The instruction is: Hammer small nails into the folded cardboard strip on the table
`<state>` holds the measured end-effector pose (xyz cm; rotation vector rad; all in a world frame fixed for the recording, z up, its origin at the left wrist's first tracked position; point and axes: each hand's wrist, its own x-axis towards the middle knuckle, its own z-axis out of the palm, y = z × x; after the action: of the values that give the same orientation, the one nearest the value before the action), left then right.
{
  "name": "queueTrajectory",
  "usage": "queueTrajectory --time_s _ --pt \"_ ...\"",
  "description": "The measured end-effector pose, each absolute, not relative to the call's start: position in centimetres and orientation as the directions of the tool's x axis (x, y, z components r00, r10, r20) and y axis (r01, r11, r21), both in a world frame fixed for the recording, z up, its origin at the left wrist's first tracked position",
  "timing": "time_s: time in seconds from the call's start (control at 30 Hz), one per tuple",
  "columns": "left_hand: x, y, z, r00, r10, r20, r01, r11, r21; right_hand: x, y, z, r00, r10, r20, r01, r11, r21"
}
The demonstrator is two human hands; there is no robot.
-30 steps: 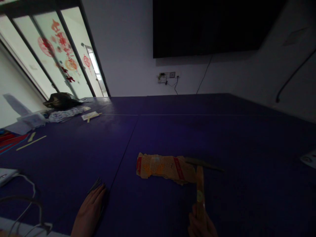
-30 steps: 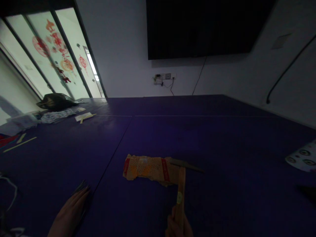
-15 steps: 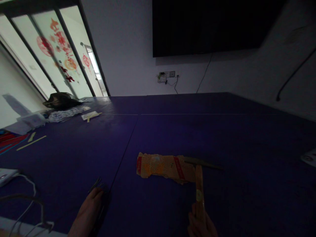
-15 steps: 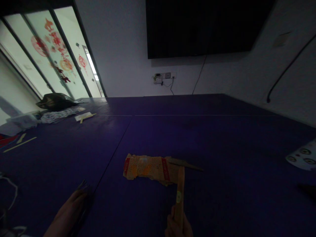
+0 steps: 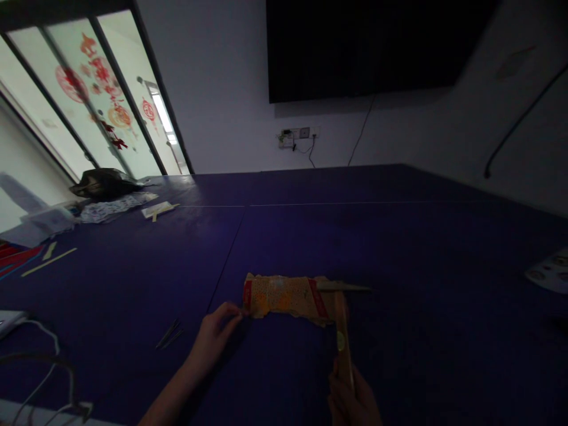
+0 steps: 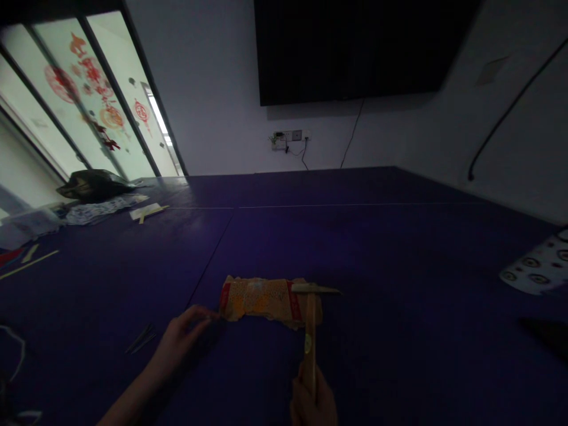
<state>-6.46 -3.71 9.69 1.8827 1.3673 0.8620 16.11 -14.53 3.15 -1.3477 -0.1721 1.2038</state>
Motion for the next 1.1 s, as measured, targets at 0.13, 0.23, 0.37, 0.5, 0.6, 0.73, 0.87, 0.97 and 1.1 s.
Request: queueTrajectory --time_s 0.13,0.23,0.37,0.5,0.6,0.73,0.87,0.97,1.1 --pt "-0.6 -0.7 9.8 0.246 0.958 0.147 0.258 -0.211 0.943 15.9 -14.2 3.2 0.419 0.780 -0.466 -0.537 -0.200 -0.819" --pt "3.0 1.5 9.0 0.327 0.931 0.163 0.123 -0.213 0.969 15.8 -14.2 3.1 0.413 0.813 -0.410 -0.515 -0.163 -0.841" --pt "5.8 3.2 7.2 0.393 0.910 0.135 0.057 -0.171 0.984 15.7 -14.1 2.9 0.420 0.819 -0.391 -0.478 -0.166 -0.863" --pt "6.5 3.6 5.3 0.396 0.910 0.120 0.078 -0.164 0.983 16.0 -14.0 2.3 0.383 0.846 -0.371 -0.405 -0.207 -0.890" --pt "6.4 3.6 4.3 0.396 0.903 0.163 0.078 -0.210 0.975 16.3 -14.0 2.1 0.311 0.858 -0.409 -0.368 -0.288 -0.884" --pt "6.4 3.6 3.5 0.402 0.896 0.192 0.114 -0.256 0.960 16.5 -14.1 2.2 0.302 0.836 -0.457 -0.373 -0.338 -0.864" --pt "6.2 3.7 3.1 0.409 0.885 0.221 0.209 -0.326 0.922 16.5 -14.2 2.4 0.312 0.822 -0.476 -0.386 -0.349 -0.854" --pt "6.0 3.8 3.2 0.430 0.870 0.242 0.209 -0.357 0.910 16.4 -14.3 2.4 0.336 0.809 -0.483 -0.400 -0.341 -0.851" --pt "5.7 3.8 3.5 0.442 0.856 0.269 0.133 -0.359 0.924 16.3 -14.3 2.6 0.353 0.794 -0.495 -0.410 -0.344 -0.844"
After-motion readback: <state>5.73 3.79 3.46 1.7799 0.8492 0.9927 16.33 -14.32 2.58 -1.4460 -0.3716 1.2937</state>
